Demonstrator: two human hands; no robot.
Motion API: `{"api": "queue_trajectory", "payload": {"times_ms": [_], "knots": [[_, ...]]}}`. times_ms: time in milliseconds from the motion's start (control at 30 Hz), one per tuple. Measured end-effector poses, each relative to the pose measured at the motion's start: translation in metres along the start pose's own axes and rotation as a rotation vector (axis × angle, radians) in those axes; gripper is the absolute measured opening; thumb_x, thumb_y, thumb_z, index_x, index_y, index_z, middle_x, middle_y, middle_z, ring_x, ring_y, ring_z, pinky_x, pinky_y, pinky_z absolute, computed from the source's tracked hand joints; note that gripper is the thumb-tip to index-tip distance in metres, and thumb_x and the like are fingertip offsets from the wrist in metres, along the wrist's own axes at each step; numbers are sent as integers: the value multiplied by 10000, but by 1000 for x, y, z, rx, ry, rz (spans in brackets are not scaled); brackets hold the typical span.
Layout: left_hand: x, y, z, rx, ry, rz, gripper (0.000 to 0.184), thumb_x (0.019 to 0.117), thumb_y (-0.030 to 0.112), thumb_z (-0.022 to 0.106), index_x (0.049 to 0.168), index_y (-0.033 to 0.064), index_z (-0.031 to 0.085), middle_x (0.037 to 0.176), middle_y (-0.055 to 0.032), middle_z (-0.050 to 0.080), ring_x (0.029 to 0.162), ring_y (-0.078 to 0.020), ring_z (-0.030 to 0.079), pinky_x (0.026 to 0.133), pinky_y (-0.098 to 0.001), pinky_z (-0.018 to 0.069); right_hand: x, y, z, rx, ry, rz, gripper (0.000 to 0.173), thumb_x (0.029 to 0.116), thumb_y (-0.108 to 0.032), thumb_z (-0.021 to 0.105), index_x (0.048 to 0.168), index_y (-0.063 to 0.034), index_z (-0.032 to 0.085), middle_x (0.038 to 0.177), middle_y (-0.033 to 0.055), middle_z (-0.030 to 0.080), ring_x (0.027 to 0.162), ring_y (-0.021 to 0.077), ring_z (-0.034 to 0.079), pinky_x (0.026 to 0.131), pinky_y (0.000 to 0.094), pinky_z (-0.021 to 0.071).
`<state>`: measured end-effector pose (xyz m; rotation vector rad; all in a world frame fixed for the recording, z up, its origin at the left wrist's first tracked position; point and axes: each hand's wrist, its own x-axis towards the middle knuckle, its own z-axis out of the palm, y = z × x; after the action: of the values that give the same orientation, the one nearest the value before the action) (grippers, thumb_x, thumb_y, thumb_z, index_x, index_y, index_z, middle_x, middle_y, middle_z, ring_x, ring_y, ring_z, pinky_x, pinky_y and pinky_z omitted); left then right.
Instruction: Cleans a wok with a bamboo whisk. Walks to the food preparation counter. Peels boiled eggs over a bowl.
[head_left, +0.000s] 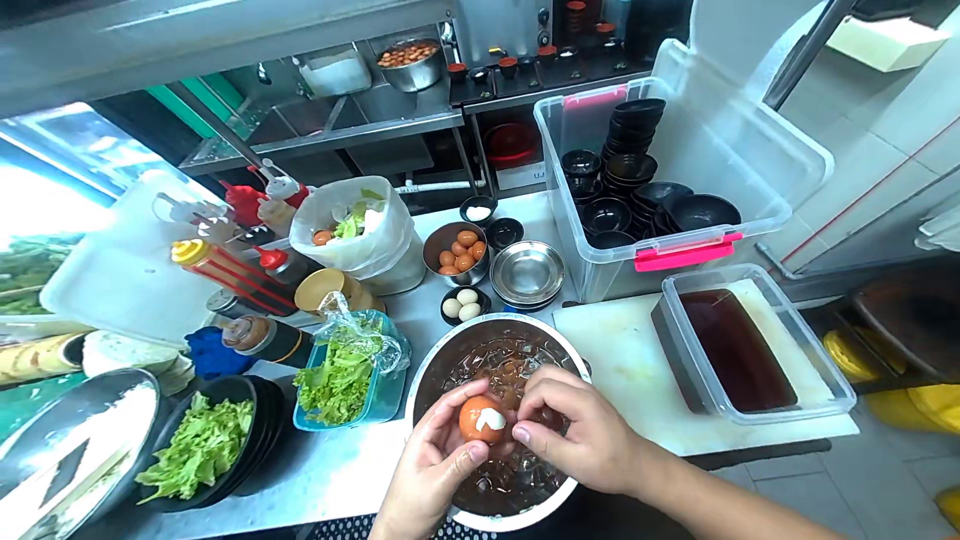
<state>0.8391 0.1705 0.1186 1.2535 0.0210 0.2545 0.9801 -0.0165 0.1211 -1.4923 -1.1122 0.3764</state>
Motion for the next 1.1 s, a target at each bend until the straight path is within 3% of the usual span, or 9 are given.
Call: {"api": "queue_trajectory", "payload": {"times_ms": [133, 200, 300, 467, 567, 633, 900, 1000, 1100], "knots": [[1, 4, 8, 96, -43, -60, 709, 923, 177, 770, 1487, 21, 370, 1273, -233, 657, 1098, -321, 702, 969, -426, 594, 8, -15, -7, -160, -253, 83, 616, 960, -371, 701, 1519, -218, 493, 1323, 84, 579, 985, 128, 624, 820, 291, 566], [-1, 9, 14, 145, -25, -132, 821, 898, 155, 794, 1547, 53, 300, 1261, -211, 674, 1048, -318, 725, 926, -422, 622, 10, -15, -7, -200, -357, 59, 542, 963, -282, 688, 1479, -199, 544, 1344, 99, 586, 1068, 177, 639, 885, 337, 573], [-3, 15, 17, 254, 79, -186, 964, 859, 186, 827, 1602, 100, 218, 1339, -187, 634, 987, -345, 737, 841, -443, 661, 16, -15, -13, -181, -388, 92, 451, 948, -250, 687, 1381, -144, 613, 1287, 85, 629, 1016, 154, 650, 843, 312, 575], [-8, 20, 3, 447, 273, -59, 447, 996, 286, 651, 1344, 14, 584, 1146, -172, 721, 898, -315, 745, 774, -419, 658, 27, -17, -11, -266, -394, 318, 454, 912, -369, 685, 1334, -207, 634, 1237, 40, 611, 1083, 125, 620, 906, 334, 557], [-6, 14, -6, 689, 416, -42, 346, 997, 311, 597, 1251, 88, 667, 1106, -55, 741, 926, -207, 739, 776, -360, 650, 31, -19, -1, -381, -787, 437, 438, 918, -301, 647, 1326, -141, 629, 1244, 137, 617, 1130, 297, 622, 914, 538, 539], [-5, 8, -9, 732, 469, -24, 311, 997, 294, 582, 1204, 89, 690, 1067, -37, 748, 906, -179, 743, 761, -347, 653, 37, -20, 3, -349, -952, 460, 410, 943, -298, 637, 1306, -108, 645, 1242, 148, 645, 1162, 320, 620, 939, 580, 510], [-8, -13, -6, 916, 499, 116, 235, 1009, 304, 569, 1077, 165, 746, 985, 60, 723, 822, -61, 693, 701, -256, 615, 44, -14, 6, -304, -956, 478, 405, 996, -361, 599, 1334, -141, 631, 1143, 128, 697, 1046, 292, 674, 905, 573, 530], [-8, -14, -6, 971, 508, 137, 233, 1009, 317, 568, 1056, 186, 755, 990, 81, 719, 826, -32, 679, 702, -241, 600, 45, -12, 6, -280, -995, 447, 335, 988, -386, 628, 1224, -166, 714, 1040, 102, 722, 948, 272, 687, 842, 578, 533], [-7, -15, -8, 974, 517, 137, 228, 1007, 313, 567, 1052, 192, 756, 978, 85, 716, 822, -28, 673, 700, -237, 594, 48, -13, 7, -323, -904, 569, 373, 946, -442, 670, 1151, -131, 683, 977, 93, 689, 903, 256, 669, 788, 538, 538]]}}
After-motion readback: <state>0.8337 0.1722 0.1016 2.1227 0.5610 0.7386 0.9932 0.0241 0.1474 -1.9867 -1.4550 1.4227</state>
